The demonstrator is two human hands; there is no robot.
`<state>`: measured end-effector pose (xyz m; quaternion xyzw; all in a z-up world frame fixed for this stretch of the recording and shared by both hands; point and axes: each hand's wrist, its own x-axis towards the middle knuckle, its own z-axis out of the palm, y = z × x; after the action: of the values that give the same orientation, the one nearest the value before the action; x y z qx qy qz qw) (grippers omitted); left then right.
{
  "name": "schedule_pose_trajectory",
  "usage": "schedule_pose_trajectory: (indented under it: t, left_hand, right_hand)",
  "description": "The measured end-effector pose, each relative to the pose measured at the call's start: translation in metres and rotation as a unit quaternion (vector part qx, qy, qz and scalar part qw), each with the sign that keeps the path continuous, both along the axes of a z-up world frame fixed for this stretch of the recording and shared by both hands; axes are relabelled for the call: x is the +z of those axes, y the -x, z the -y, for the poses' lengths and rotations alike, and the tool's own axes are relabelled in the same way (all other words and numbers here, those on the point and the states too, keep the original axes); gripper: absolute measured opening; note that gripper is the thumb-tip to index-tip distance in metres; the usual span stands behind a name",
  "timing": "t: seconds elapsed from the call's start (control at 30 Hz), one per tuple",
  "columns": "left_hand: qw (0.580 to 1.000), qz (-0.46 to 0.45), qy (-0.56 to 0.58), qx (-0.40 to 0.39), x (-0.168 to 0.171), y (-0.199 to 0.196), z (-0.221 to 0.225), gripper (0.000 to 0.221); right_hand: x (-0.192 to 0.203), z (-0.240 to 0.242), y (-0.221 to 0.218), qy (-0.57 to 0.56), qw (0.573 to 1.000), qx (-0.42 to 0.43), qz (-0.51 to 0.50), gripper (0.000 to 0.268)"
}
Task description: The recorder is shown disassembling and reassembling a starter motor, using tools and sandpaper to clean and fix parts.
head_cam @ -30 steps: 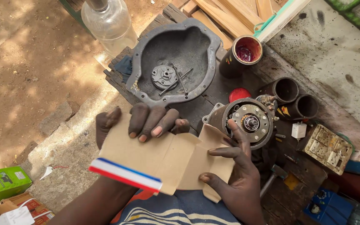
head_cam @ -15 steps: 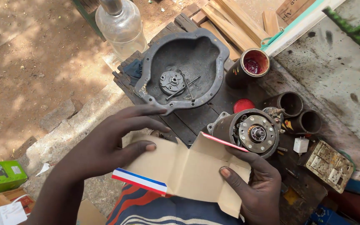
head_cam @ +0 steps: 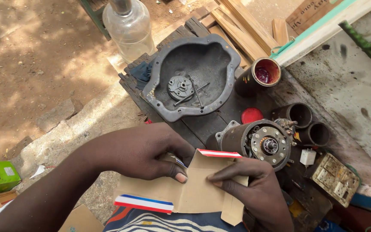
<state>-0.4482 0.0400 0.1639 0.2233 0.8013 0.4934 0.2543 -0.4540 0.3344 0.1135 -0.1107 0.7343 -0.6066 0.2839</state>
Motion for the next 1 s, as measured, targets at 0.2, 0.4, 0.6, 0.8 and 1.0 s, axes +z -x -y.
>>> schedule_pose_trajectory:
  t: [0.2,0.4,0.6,0.8,1.0]
  left_hand:
    - [0.997,0.033,-0.062,0.037,-0.02,0.003,-0.013,0.027]
    - [0.963,0.158,-0.155,0.152,-0.068,-0.011,-0.016,0.021]
    - [0.94,0.19,-0.073,0.274,-0.122,-0.012,-0.015,0.021]
    - [0.827,0.296,-0.113,0.465,-0.312,-0.005,-0.045,0.028]
    - [0.665,0.449,-0.152,0.578,-0.428,0.022,-0.088,0.041]
  right_hand:
    - [0.006,-0.013,0.001,-0.069,0.991,-0.109,0.019,0.017]
    - [-0.016,-0.084,-0.017,-0.162,0.959,-0.216,-0.082,0.021]
    - [0.007,-0.079,-0.031,-0.127,0.912,-0.361,-0.15,0.022]
    - [-0.008,-0.072,-0.04,-0.054,0.914,-0.361,-0.175,0.028]
    - [-0.021,-0.076,-0.054,-0.153,0.915,-0.351,-0.13,0.016]
